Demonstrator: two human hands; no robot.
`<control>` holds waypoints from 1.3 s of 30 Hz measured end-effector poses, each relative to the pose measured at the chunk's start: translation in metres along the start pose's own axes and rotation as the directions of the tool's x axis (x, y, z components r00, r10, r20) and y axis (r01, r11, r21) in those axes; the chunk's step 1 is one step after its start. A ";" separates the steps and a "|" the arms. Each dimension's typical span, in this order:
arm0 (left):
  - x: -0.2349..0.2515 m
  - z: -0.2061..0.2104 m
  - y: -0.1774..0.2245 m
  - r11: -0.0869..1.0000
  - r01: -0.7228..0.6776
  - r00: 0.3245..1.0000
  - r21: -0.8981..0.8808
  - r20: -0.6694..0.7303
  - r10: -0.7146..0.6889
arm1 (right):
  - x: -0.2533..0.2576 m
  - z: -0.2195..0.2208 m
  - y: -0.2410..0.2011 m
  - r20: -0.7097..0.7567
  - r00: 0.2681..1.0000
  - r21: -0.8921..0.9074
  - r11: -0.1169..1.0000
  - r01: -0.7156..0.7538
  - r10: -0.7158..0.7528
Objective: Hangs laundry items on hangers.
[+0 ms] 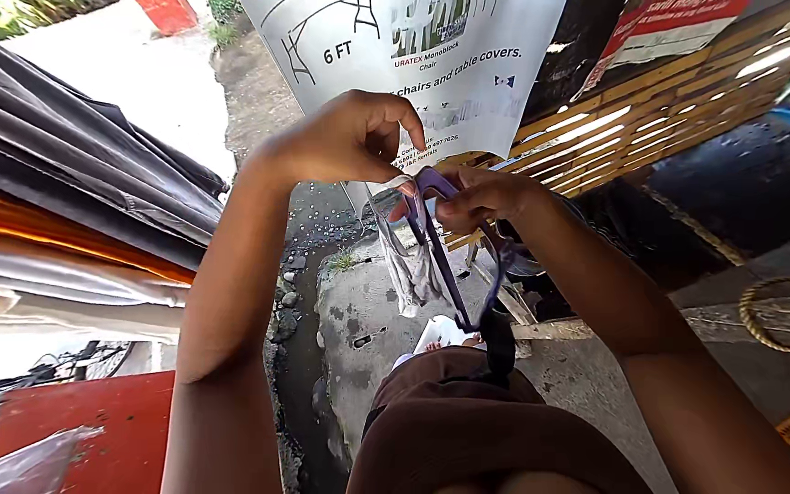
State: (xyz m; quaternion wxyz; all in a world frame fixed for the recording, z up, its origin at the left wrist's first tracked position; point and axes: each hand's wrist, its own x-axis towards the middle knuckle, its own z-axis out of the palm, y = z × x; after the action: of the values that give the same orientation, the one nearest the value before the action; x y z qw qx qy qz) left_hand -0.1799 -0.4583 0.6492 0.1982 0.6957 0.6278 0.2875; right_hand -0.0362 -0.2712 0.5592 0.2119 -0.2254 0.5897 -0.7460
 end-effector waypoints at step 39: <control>-0.085 0.215 -0.193 0.263 0.664 0.402 -0.700 0.038 -0.915 | -0.168 0.019 -0.042 -0.271 0.897 0.041 0.926 0.374 -0.350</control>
State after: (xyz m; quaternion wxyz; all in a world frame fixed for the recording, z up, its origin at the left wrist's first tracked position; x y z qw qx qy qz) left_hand -0.1910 -0.4987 0.3511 0.4065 0.0952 0.7844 0.4587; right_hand 0.1089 -0.1795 0.5897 0.0007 -0.2219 0.5248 -0.8218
